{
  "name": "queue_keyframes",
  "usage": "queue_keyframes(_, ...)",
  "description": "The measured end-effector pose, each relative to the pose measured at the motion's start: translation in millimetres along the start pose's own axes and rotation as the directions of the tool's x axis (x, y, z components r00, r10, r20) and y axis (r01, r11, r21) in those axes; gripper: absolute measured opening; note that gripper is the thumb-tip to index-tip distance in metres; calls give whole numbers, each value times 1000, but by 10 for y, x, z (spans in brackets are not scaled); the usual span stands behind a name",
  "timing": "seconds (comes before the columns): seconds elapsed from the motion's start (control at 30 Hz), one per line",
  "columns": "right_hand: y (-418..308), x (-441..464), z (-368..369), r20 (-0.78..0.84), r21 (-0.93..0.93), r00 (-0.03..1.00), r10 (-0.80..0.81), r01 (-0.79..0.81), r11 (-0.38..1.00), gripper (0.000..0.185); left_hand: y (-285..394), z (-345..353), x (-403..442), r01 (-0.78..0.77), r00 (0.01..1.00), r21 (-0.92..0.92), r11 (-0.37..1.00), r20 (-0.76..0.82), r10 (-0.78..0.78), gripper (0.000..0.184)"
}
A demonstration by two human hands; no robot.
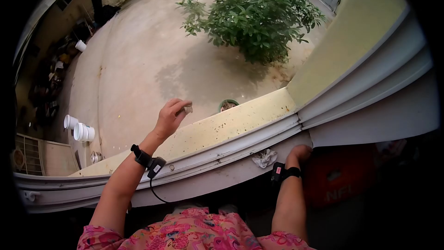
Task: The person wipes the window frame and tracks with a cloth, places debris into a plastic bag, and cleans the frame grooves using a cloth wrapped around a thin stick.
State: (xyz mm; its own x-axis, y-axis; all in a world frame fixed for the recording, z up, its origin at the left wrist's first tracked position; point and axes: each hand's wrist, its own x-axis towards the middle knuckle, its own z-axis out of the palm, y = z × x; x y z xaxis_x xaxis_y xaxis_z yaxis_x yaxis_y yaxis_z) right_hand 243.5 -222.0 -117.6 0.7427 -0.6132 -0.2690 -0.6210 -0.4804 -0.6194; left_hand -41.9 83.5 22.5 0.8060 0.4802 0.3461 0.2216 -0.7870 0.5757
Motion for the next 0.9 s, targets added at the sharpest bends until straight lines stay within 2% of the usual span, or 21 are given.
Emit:
queue_keyframes(0.03, -2, -13, -2, -11, 4, 1000, 3, -3, 1000, 55, -145, -49, -42, 133, 990, -29, 991, -32, -134, 23)
queue_keyframes(0.07, 3, -23, -7, -23, 6, 1000, 6, -6, 1000, 56, -379, -97, -122, 166, 981, 80, 983, 86, -173, 27)
queue_keyframes(0.1, 8, -18, -5, -18, 5, 1000, 1, -1, 1000, 56, -469, -191, -198, 170, 981, 83, 982, 82, -177, 27)
queue_keyframes(0.17, 29, 15, 39, -36, -7, 999, -9, 9, 1000, 56, -580, -348, -302, 108, 967, 303, 947, 189, -170, 25)
queue_keyframes(0.2, 55, 28, 56, -32, -8, 999, -8, 7, 1000, 56, -593, -407, -288, 257, 963, 120, 959, 50, -264, 19)
queue_keyframes(0.23, 94, 47, 56, -14, -12, 999, -37, 37, 999, 55, -648, -455, -340, 262, 961, 121, 957, 52, -270, 19)
queue_keyframes(0.3, 157, 181, 123, 14, -14, 996, -84, 85, 996, 54, -788, -518, -483, 89, 909, 415, 905, 337, -243, 15)
queue_keyframes(0.33, 234, 312, 223, 37, -22, 998, -48, 49, 999, 53, -794, -527, -553, 55, 903, 443, 895, 361, -234, 15)
queue_keyframes(0.37, 282, 369, 293, 58, -33, 998, -6, 8, 999, 51, -727, -547, -590, 57, 904, 449, 892, 356, -237, 15)
queue_keyframes(0.4, 258, 316, 274, 62, -34, 998, -3, 6, 999, 51, -603, -557, -612, 69, 931, 379, 923, 308, -196, 16)
queue_keyframes(0.47, 115, 96, 95, 16, -146, 986, -167, 167, 975, 48, -405, -545, -742, 44, 961, 300, 953, 246, -122, 20)
queue_keyframes(0.5, 123, 115, 104, 18, -147, 986, -165, 166, 975, 48, -286, -547, -816, 44, 961, 301, 953, 248, -123, 20)
queue_keyframes(0.57, 145, 186, 123, 25, -62, 996, -83, 84, 995, 46, -32, -575, -989, -110, 971, 274, 955, 236, 44, 23)
queue_keyframes(0.63, 183, 194, 145, 20, -96, 992, -125, 126, 987, 44, 103, -620, -1260, -101, 970, 260, 960, 240, 38, 25)
queue_keyframes(0.7, 194, 195, 149, 21, -134, 984, -174, 176, 975, 43, 193, -726, -1553, -62, 967, 268, 962, 255, -9, 27)
queue_keyframes(0.77, 168, 167, 123, 51, -272, 972, -228, 234, 934, 40, 232, -828, -1869, 60, 965, 355, 933, 219, -145, 28)
queue_keyframes(0.8, 155, 145, 108, 59, -273, 971, -230, 237, 932, 40, 233, -876, -2042, 65, 964, 360, 931, 218, -152, 28)
queue_keyframes(0.87, 113, 127, 97, 35, -205, 983, -179, 182, 962, 39, 187, -896, -2342, 251, 919, 499, 829, 147, -367, 27)
queue_keyframes(0.9, 157, 198, 154, 38, -204, 983, -181, 185, 961, 39, 150, -859, -2440, 253, 919, 501, 828, 144, -368, 27)
